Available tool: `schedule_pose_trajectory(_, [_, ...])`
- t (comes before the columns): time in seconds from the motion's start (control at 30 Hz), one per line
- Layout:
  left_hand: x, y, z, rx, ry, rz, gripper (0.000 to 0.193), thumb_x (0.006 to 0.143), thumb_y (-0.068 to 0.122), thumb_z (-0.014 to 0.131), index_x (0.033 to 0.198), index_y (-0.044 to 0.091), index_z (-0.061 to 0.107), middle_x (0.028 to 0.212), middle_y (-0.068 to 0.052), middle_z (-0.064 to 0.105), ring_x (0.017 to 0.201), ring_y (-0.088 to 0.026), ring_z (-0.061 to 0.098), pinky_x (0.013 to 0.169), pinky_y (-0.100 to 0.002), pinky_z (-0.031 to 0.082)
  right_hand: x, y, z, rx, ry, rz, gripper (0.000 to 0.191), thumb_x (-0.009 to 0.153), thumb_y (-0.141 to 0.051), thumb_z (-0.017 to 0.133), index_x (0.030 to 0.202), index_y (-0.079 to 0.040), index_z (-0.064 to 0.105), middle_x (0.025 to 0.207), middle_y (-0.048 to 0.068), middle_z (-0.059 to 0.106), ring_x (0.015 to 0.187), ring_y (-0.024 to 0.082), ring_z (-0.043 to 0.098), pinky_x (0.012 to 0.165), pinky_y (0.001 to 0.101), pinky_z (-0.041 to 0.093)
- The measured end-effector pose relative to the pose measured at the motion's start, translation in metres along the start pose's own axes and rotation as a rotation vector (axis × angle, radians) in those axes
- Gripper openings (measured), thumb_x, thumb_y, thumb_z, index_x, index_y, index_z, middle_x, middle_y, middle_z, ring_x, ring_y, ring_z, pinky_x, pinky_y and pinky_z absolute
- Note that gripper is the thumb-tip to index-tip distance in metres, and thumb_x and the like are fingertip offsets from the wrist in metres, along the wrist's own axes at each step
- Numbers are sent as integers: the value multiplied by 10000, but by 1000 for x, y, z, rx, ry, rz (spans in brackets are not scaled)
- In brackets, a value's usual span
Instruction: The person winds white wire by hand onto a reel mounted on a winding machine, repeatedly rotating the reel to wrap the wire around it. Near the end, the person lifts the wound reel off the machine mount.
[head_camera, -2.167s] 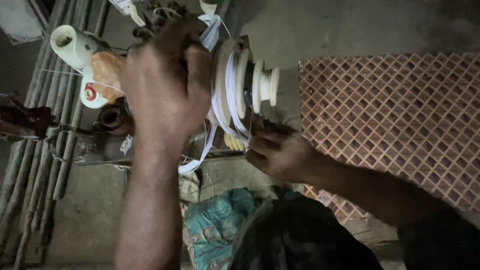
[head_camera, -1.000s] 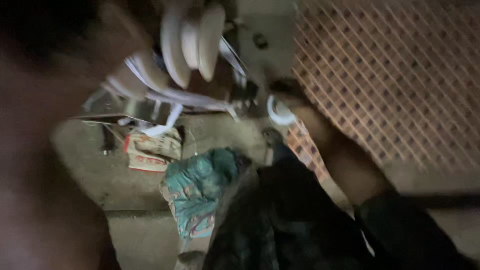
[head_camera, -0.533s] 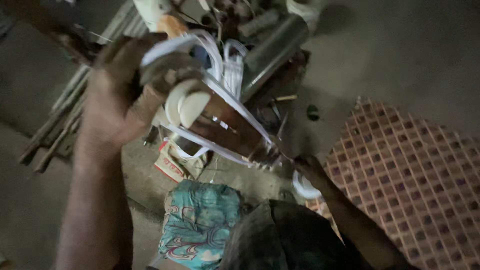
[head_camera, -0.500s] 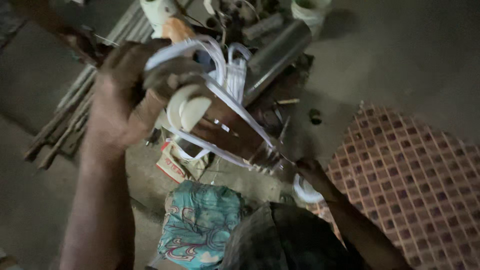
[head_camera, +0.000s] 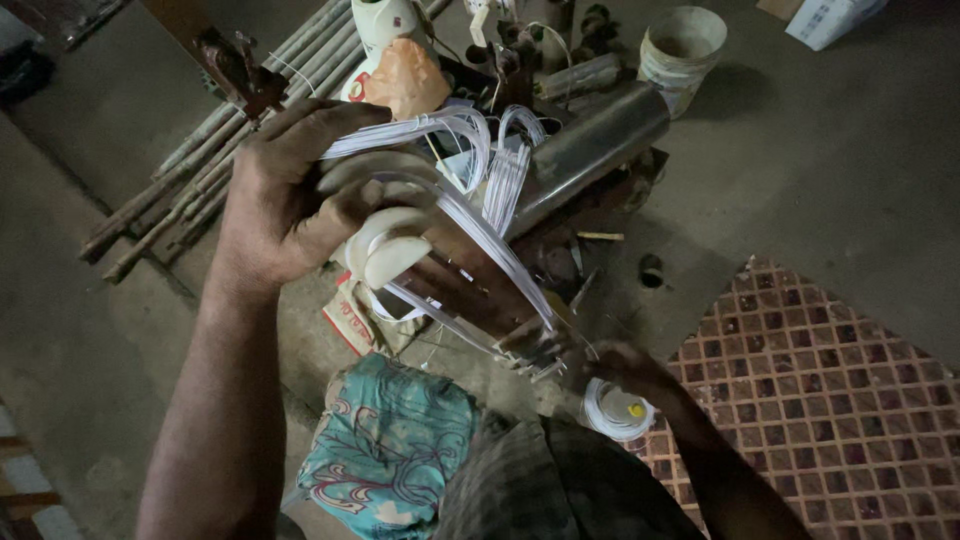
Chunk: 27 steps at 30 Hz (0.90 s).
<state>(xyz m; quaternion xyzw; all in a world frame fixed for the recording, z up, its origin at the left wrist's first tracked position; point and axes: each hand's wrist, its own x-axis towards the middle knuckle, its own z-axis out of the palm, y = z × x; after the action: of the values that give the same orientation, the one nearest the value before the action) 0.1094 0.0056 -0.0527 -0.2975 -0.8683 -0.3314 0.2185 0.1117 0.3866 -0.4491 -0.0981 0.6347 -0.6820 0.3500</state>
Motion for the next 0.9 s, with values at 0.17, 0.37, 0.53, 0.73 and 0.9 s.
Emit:
schedule_pose_trajectory(0.17, [9, -2, -8, -17, -10, 50, 609, 945, 448, 628, 1255, -76, 654, 1164, -251, 693, 1054, -334, 710, 905, -423, 573, 9, -86, 24, -593, 330, -366, 350, 901, -178, 758, 1200, -22, 664, 1142, 126, 693, 1045, 209, 687, 892, 361, 564])
schedule_pose_trajectory(0.37, [18, -5, -5, -7, -5, 82, 554, 936, 388, 667, 1285, -42, 693, 1115, -214, 722, 1016, -296, 740, 900, -369, 588, 4, -193, 76, -432, 242, -806, 460, 873, -100, 821, 1285, -30, 629, 1249, 140, 665, 1137, 219, 681, 950, 355, 560])
schedule_pose_trajectory(0.53, [13, -3, -5, -17, 45, 127, 460, 930, 300, 661, 1237, -42, 681, 1243, -244, 681, 1125, -365, 712, 993, -421, 574, 28, -196, 106, -664, 405, -960, 602, 809, -145, 867, 1314, -16, 567, 1263, 170, 625, 1174, 273, 630, 970, 377, 527])
schedule_pose_trajectory(0.73, [6, -7, -5, 73, 65, 173, 427, 988, 298, 685, 1274, -19, 687, 1303, -227, 647, 1178, -350, 705, 1020, -385, 582, 50, -168, 122, -416, 349, -688, 511, 911, -193, 819, 1341, -59, 578, 1161, 83, 695, 1060, 214, 676, 924, 369, 557])
schedule_pose_trajectory(0.9, [-3, -8, -7, 45, 68, 157, 434, 984, 315, 680, 1274, -7, 696, 1292, -205, 658, 1188, -336, 703, 1025, -391, 580, 42, -199, 114, 4, 370, -617, 558, 944, -157, 667, 1470, -51, 517, 1370, 142, 611, 1306, 271, 579, 1139, 435, 475])
